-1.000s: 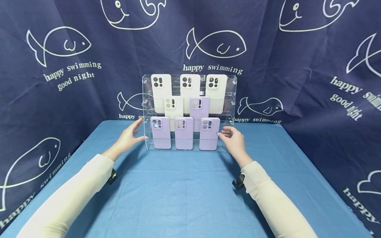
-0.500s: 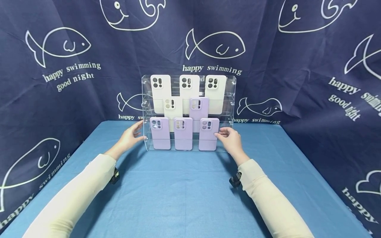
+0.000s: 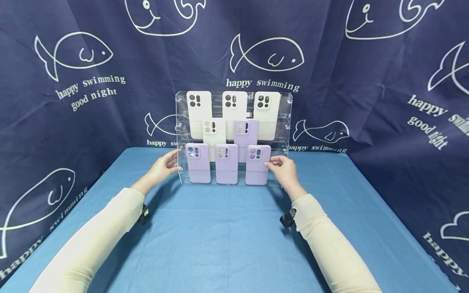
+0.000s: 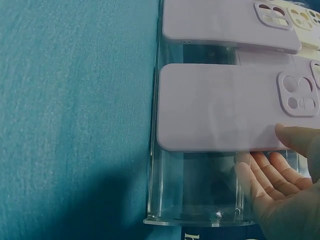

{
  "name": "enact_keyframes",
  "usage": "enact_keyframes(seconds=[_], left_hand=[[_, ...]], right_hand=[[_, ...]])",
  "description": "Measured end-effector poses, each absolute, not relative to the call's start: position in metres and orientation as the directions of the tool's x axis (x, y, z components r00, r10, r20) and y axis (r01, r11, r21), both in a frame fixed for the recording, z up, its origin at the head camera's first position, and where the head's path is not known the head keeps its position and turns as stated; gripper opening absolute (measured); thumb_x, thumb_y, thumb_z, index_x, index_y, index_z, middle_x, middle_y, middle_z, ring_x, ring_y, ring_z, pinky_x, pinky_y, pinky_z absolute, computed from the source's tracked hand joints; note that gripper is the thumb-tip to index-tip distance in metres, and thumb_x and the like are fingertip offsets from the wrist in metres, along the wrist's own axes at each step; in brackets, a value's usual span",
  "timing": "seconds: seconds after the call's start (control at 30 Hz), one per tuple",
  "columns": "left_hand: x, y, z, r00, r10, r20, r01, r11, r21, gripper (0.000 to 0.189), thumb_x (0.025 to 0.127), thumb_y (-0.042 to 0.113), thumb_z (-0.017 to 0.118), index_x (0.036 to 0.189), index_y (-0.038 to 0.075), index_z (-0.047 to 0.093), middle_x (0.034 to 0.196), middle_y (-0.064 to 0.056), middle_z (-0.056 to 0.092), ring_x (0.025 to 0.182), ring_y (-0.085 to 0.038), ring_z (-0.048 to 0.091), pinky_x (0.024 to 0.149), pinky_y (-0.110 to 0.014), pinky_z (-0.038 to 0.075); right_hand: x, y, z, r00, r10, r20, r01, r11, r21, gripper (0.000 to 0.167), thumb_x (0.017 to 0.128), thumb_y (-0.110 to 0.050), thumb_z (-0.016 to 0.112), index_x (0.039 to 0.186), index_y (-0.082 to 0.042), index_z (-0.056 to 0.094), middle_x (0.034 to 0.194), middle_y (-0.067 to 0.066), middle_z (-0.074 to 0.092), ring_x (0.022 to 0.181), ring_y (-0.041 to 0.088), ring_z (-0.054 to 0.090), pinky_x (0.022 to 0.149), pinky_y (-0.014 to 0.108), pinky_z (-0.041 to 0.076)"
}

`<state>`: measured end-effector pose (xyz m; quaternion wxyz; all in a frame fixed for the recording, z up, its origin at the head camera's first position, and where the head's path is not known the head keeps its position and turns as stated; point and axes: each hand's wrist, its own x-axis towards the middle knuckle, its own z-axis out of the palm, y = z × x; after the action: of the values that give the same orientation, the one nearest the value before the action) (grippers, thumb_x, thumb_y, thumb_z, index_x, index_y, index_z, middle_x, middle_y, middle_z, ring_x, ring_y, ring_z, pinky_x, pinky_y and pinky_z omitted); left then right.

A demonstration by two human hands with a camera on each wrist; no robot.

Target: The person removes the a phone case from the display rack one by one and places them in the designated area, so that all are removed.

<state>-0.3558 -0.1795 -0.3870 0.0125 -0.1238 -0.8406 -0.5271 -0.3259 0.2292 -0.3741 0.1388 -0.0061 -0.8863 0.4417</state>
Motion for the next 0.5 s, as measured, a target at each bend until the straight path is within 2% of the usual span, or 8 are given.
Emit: enact_keyframes(seconds=[0.17, 0.33, 0.4, 0.5], left_hand=[[-0.3556, -0.1769, -0.3894, -0.971, 0.185, 0.151, 0.211, 0.373, 0.904, 0.072, 0.087, -0.012, 0.06, 0.15, -0.005, 0.025, 0.149, -0.03, 0.035, 0.135, -0.041, 0.041, 0.11, -0.042, 0.042], [-0.3574, -0.1757, -0.3894, -0.977, 0.164, 0.139, 0.19, 0.359, 0.914, 0.071, 0.087, -0.013, 0.057, 0.15, -0.004, 0.025, 0.149, -0.029, 0.036, 0.136, -0.041, 0.041, 0.108, -0.044, 0.044], [-0.3579, -0.1754, -0.389, -0.978, 0.159, 0.135, 0.185, 0.363, 0.913, 0.071, 0.087, -0.012, 0.057, 0.15, -0.003, 0.026, 0.15, -0.029, 0.035, 0.137, -0.041, 0.04, 0.108, -0.044, 0.044], [-0.3572, -0.1749, -0.3878, -0.979, 0.158, 0.132, 0.184, 0.38, 0.906, 0.071, 0.088, -0.011, 0.058, 0.15, -0.003, 0.026, 0.15, -0.028, 0.035, 0.137, -0.04, 0.04, 0.109, -0.043, 0.043]], right_hand=[[-0.3278, 0.229, -0.3761, -0.964, 0.14, 0.226, -0.101, 0.593, -0.799, 0.034, 0.09, -0.025, 0.069, 0.114, 0.0, 0.066, 0.108, 0.02, 0.07, 0.081, 0.007, 0.062, 0.073, 0.017, 0.05], [-0.3296, 0.229, -0.3766, -0.968, 0.142, 0.205, -0.105, 0.515, -0.851, 0.033, 0.09, -0.019, 0.068, 0.114, 0.003, 0.066, 0.104, 0.021, 0.07, 0.089, 0.022, 0.07, 0.08, 0.029, 0.059], [-0.3302, 0.2295, -0.3766, -0.97, 0.143, 0.196, -0.104, 0.485, -0.868, 0.032, 0.091, -0.018, 0.068, 0.114, 0.005, 0.065, 0.103, 0.02, 0.07, 0.094, 0.028, 0.07, 0.084, 0.034, 0.059], [-0.3308, 0.2302, -0.3765, -0.971, 0.147, 0.187, -0.098, 0.469, -0.878, 0.032, 0.091, -0.018, 0.067, 0.114, 0.005, 0.065, 0.103, 0.019, 0.071, 0.097, 0.031, 0.07, 0.088, 0.038, 0.058]])
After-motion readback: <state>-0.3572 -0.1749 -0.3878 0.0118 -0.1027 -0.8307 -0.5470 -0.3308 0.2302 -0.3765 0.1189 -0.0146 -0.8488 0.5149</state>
